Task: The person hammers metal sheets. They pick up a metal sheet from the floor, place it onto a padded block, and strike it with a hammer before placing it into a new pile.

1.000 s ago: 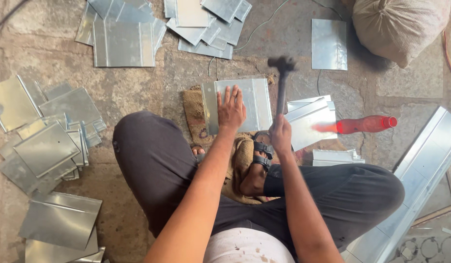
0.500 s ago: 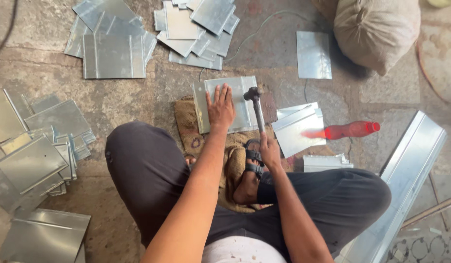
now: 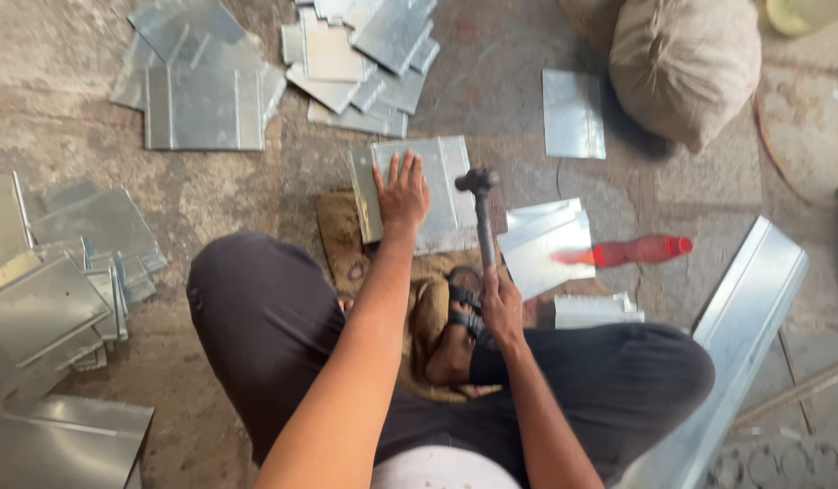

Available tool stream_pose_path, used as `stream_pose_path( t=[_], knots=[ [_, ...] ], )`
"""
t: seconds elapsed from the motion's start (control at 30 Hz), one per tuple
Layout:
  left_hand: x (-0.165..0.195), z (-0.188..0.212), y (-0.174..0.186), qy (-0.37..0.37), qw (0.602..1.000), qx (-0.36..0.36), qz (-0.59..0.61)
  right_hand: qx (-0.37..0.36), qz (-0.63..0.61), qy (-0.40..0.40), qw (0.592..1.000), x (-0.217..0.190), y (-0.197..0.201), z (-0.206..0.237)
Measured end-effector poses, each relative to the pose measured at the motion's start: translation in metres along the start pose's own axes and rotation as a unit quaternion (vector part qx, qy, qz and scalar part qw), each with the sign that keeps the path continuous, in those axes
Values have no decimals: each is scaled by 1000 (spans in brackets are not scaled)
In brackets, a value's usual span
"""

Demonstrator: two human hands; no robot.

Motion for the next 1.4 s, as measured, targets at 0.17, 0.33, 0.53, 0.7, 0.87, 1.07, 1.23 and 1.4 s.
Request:
stream_pose_path(
  t=[0.17, 0.33, 0.53, 0.7, 0.87, 1.07, 1.23, 1.4],
  knots=[
    [1, -2, -2, -33, 999, 38, -10, 31, 90, 68, 993, 8, -1, 14],
    [2, -3, 0, -9, 1000, 26, 11, 25, 48, -22, 998, 11, 10, 26],
    [2, -2, 1, 2, 999, -15, -31, 52, 99, 71, 991, 25, 11, 30],
    [6, -7, 10, 0, 994, -73, -80, 4, -34, -71, 997, 41, 21, 25],
    [-1, -26, 32, -29, 976, -183, -112, -31, -296, -179, 938, 35, 26, 15],
    [-11, -42, 69, -13, 967, -206, -146, -43, -413, -227, 881, 28, 22, -9],
    [-56, -28, 97, 143, 967, -209, 6, -42, -428, -216, 877, 28, 20, -10],
    [-101, -6, 91, 274, 940, -113, 168, -26, -383, -217, 897, 24, 10, -9]
  ],
)
Point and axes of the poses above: each hand's wrist, its own z-axis away from the middle knuckle, its own y-axis out of the back of the hand, x = y × z, the point moved 1 cm from there along -z, towards the middle knuckle, and after that the axes turned 7 degrees about -x, right-handed, at the moved point
